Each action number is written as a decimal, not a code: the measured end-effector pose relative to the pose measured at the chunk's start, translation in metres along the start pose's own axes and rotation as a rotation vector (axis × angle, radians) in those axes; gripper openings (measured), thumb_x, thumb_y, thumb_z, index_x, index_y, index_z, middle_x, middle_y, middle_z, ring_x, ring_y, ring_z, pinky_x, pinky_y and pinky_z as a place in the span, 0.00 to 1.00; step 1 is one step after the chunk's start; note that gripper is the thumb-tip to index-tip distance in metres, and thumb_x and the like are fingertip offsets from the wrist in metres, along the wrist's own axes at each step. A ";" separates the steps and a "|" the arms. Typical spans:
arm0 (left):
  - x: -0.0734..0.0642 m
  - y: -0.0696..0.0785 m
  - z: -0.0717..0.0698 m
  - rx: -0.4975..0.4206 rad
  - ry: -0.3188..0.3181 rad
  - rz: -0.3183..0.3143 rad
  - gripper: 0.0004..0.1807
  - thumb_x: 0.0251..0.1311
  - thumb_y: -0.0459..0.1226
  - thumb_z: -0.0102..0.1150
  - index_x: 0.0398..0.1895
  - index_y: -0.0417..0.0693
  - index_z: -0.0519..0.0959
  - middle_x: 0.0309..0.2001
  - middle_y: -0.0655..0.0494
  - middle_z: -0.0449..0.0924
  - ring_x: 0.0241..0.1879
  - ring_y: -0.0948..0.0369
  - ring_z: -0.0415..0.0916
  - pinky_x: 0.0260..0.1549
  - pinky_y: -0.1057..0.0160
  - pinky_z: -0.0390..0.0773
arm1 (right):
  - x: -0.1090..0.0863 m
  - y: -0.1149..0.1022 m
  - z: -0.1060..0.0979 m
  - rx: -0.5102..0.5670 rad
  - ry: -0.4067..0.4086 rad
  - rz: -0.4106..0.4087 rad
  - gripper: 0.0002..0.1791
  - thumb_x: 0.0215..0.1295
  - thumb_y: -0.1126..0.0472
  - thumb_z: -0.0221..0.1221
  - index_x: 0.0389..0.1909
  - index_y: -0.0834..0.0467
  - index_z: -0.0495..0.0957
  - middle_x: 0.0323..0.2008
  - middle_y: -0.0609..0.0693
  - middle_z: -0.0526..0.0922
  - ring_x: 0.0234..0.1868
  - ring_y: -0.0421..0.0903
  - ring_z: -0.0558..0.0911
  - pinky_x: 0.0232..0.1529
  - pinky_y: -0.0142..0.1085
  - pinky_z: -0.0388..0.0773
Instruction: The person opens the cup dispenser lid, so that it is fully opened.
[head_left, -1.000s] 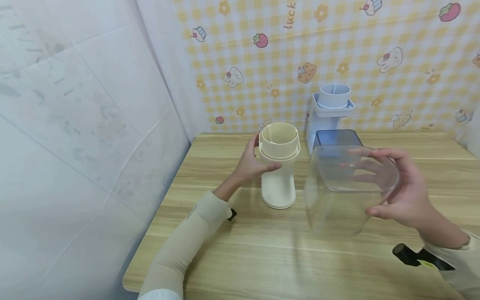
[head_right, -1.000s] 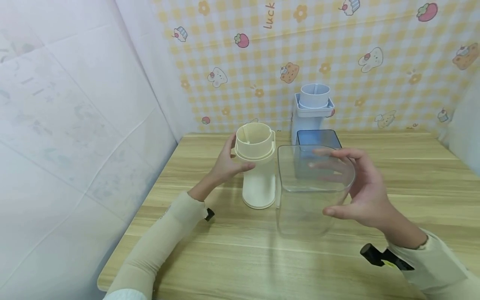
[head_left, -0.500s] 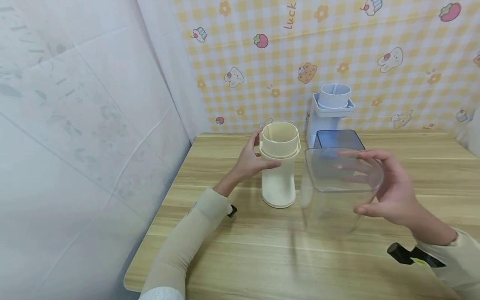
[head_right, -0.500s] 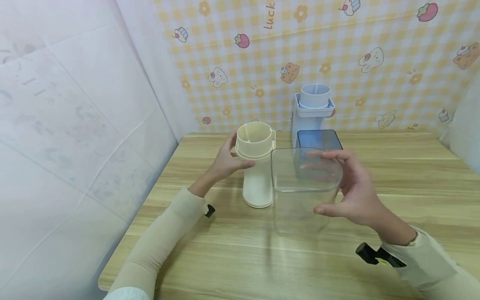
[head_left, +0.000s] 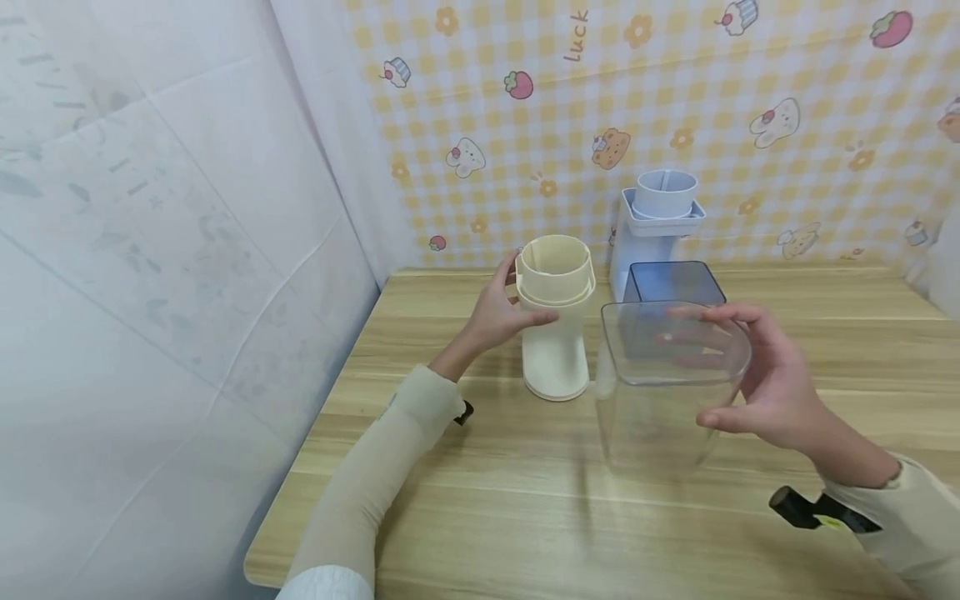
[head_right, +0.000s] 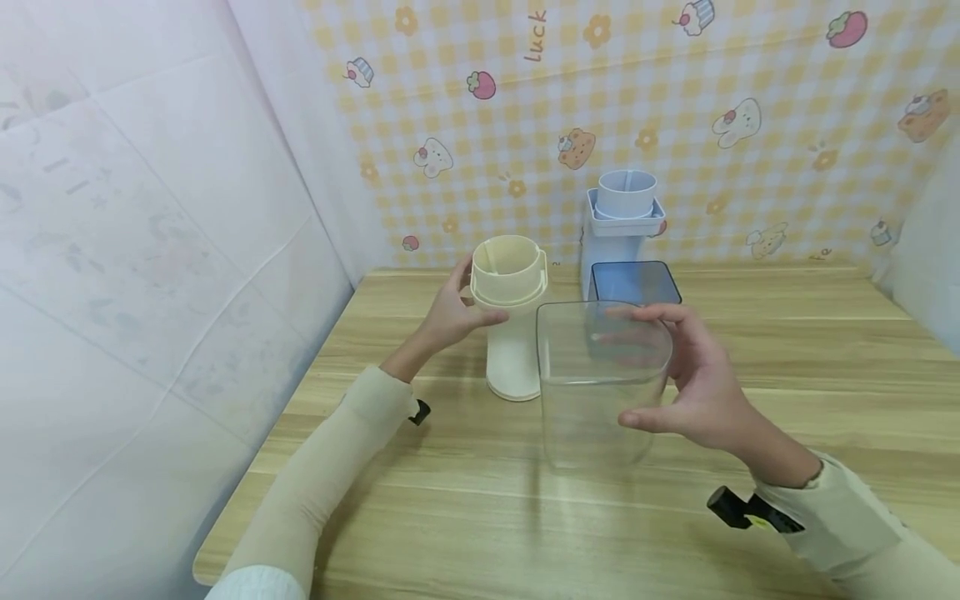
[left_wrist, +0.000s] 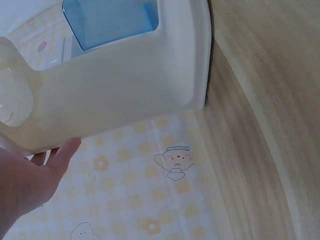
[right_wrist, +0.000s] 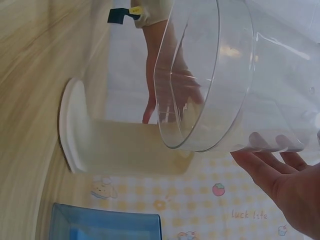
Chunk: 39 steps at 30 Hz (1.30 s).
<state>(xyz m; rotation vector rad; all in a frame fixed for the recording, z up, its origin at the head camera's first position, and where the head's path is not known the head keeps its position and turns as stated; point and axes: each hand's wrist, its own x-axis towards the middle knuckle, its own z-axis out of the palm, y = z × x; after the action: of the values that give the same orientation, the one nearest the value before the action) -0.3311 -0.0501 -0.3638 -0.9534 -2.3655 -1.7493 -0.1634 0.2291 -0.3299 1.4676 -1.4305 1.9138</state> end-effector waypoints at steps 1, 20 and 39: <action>0.002 0.000 -0.001 -0.001 0.009 0.005 0.62 0.45 0.44 0.78 0.79 0.49 0.47 0.68 0.51 0.63 0.65 0.54 0.63 0.60 0.50 0.72 | 0.000 0.000 0.000 0.000 -0.002 0.003 0.46 0.43 0.76 0.75 0.61 0.79 0.59 0.62 0.71 0.71 0.59 0.59 0.79 0.57 0.42 0.77; 0.050 0.005 0.000 0.029 0.030 0.069 0.63 0.45 0.38 0.80 0.79 0.47 0.45 0.71 0.52 0.59 0.69 0.60 0.59 0.65 0.59 0.66 | -0.008 0.002 -0.010 -0.011 0.017 0.071 0.45 0.43 0.80 0.73 0.62 0.77 0.59 0.64 0.69 0.71 0.59 0.57 0.79 0.38 0.36 0.84; 0.089 -0.017 -0.004 0.094 0.034 0.020 0.64 0.47 0.43 0.79 0.80 0.48 0.42 0.75 0.49 0.52 0.73 0.55 0.54 0.66 0.47 0.64 | -0.018 0.006 -0.021 -0.150 0.037 0.160 0.49 0.35 0.81 0.75 0.62 0.76 0.61 0.63 0.65 0.72 0.57 0.54 0.80 0.35 0.35 0.84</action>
<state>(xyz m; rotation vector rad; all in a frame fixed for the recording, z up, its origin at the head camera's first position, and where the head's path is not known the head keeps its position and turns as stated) -0.4129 -0.0175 -0.3425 -0.9240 -2.3848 -1.6185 -0.1715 0.2490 -0.3473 1.2774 -1.6798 1.8669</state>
